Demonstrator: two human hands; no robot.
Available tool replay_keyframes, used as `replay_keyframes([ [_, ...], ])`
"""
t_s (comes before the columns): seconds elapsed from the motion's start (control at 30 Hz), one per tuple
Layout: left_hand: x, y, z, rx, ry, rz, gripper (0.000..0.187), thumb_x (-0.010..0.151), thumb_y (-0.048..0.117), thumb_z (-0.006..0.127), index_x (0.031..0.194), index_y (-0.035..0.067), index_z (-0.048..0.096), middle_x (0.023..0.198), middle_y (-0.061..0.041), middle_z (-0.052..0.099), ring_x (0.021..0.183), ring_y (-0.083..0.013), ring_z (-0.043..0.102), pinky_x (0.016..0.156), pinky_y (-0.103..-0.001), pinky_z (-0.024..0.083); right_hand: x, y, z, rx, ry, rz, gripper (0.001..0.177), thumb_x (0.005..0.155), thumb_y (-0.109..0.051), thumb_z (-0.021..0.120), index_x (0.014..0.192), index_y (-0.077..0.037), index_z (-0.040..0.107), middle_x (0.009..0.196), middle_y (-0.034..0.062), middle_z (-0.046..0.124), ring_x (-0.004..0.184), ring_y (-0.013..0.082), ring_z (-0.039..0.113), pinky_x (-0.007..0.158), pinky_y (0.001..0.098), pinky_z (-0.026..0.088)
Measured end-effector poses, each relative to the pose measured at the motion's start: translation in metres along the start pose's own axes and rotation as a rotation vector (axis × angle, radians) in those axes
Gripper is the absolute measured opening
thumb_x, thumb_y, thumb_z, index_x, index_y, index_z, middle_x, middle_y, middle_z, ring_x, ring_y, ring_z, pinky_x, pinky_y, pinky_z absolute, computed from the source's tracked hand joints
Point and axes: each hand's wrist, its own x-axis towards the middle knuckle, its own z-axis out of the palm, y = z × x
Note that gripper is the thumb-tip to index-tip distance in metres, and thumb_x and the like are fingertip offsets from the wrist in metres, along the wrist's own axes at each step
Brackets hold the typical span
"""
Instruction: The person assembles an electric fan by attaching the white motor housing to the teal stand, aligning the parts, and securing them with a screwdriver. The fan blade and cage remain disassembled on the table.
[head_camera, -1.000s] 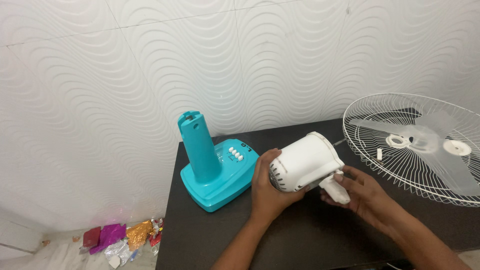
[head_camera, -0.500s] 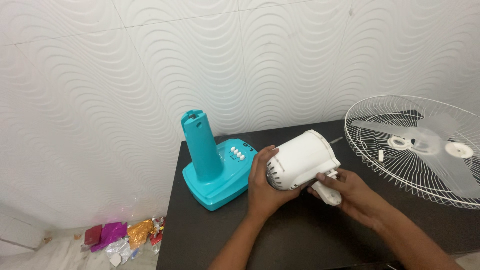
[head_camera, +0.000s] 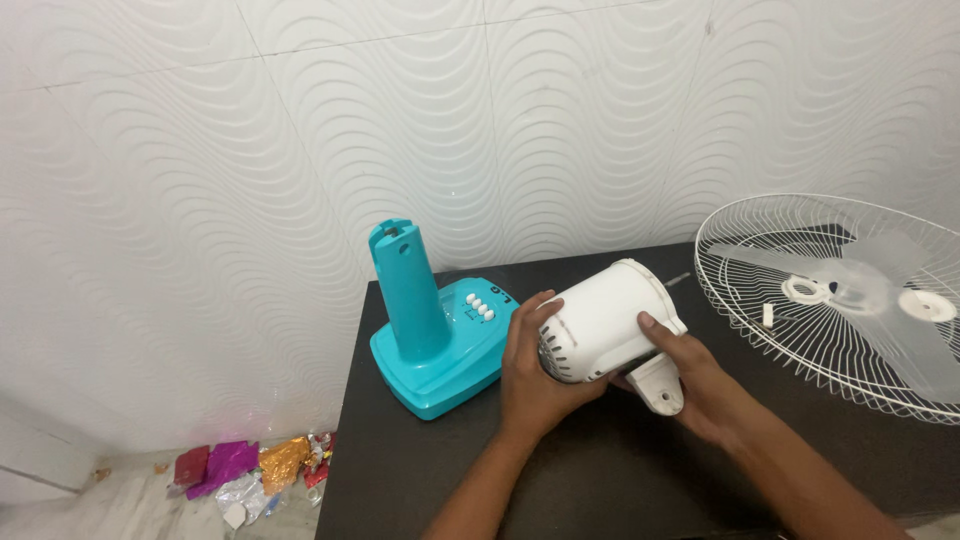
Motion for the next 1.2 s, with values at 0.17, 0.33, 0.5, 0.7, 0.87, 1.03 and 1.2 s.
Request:
replay_keyframes([
  [0.17, 0.0, -0.004, -0.001, 0.057, -0.046, 0.062, 0.096, 0.056, 0.025, 0.1, 0.138, 0.011, 0.052, 0.151, -0.018, 0.051, 0.145, -0.041, 0.048, 0.112, -0.051, 0.051, 0.02, 0.018, -0.006, 0.037, 0.019, -0.075, 0.081, 0.088, -0.047, 0.062, 0.146, 0.004, 0.037, 0.13, 0.027, 0.059, 0.122, 0.0358, 0.064, 0.096, 0.045, 0.059],
  [0.33, 0.002, -0.002, 0.0, 0.06, -0.128, 0.074, 0.101, 0.059, 0.033, 0.099, 0.144, 0.012, 0.048, 0.158, -0.019, 0.042, 0.155, -0.0459, 0.031, 0.121, -0.058, 0.04, 0.036, 0.039, -0.014, 0.136, -0.023, -0.174, 0.089, 0.086, -0.051, 0.065, 0.151, 0.001, 0.034, 0.136, 0.0228, 0.056, 0.129, 0.0321, 0.059, 0.099, 0.0422, 0.056],
  [0.5, 0.011, -0.005, -0.015, 0.378, 0.281, 0.161, 0.09, 0.076, 0.039, 0.087, 0.149, 0.015, 0.041, 0.161, -0.019, 0.037, 0.158, -0.0476, 0.023, 0.128, -0.072, 0.019, 0.041, 0.039, -0.021, 0.196, 0.039, -0.137, 0.09, 0.084, -0.053, 0.064, 0.152, -0.005, 0.029, 0.137, 0.0207, 0.054, 0.129, 0.0317, 0.059, 0.1, 0.0421, 0.053],
  [0.7, 0.046, -0.028, -0.068, 0.54, 0.606, -0.191, 0.115, 0.07, 0.036, 0.093, 0.152, 0.005, 0.019, 0.153, -0.031, 0.034, 0.143, -0.0495, 0.032, 0.111, -0.066, 0.028, 0.038, 0.033, -0.019, 0.207, 0.039, -0.179, 0.095, 0.084, -0.057, 0.066, 0.154, -0.005, 0.029, 0.139, 0.0204, 0.052, 0.131, 0.032, 0.057, 0.102, 0.0425, 0.052],
  [0.87, 0.064, -0.034, -0.091, 0.395, 0.382, -0.443, 0.092, 0.074, 0.028, 0.085, 0.148, 0.011, 0.033, 0.129, -0.023, 0.062, 0.115, -0.0409, 0.065, 0.094, -0.051, 0.051, 0.032, 0.028, -0.013, 0.203, 0.01, -0.167, 0.092, 0.083, -0.054, 0.065, 0.153, -0.007, 0.028, 0.139, 0.0199, 0.053, 0.133, 0.0319, 0.056, 0.103, 0.0434, 0.049],
  [1.03, 0.084, -0.04, -0.113, 0.323, 0.163, -0.527, 0.083, 0.067, 0.024, 0.081, 0.138, 0.008, 0.04, 0.108, -0.022, 0.071, 0.099, -0.0375, 0.072, 0.089, -0.048, 0.056, 0.029, 0.024, -0.009, 0.258, -0.008, -0.154, 0.087, 0.085, -0.052, 0.064, 0.151, -0.007, 0.031, 0.14, 0.019, 0.055, 0.134, 0.0314, 0.057, 0.104, 0.0439, 0.048],
  [1.2, 0.103, -0.052, -0.142, 0.14, -0.227, -0.378, 0.087, 0.061, 0.022, 0.084, 0.136, 0.003, 0.046, 0.119, -0.023, 0.067, 0.108, -0.0323, 0.067, 0.092, -0.043, 0.057, 0.03, 0.025, -0.009, 0.309, -0.041, -0.181, 0.085, 0.086, -0.05, 0.066, 0.153, -0.008, 0.033, 0.142, 0.0156, 0.053, 0.135, 0.0293, 0.054, 0.105, 0.0427, 0.047],
])
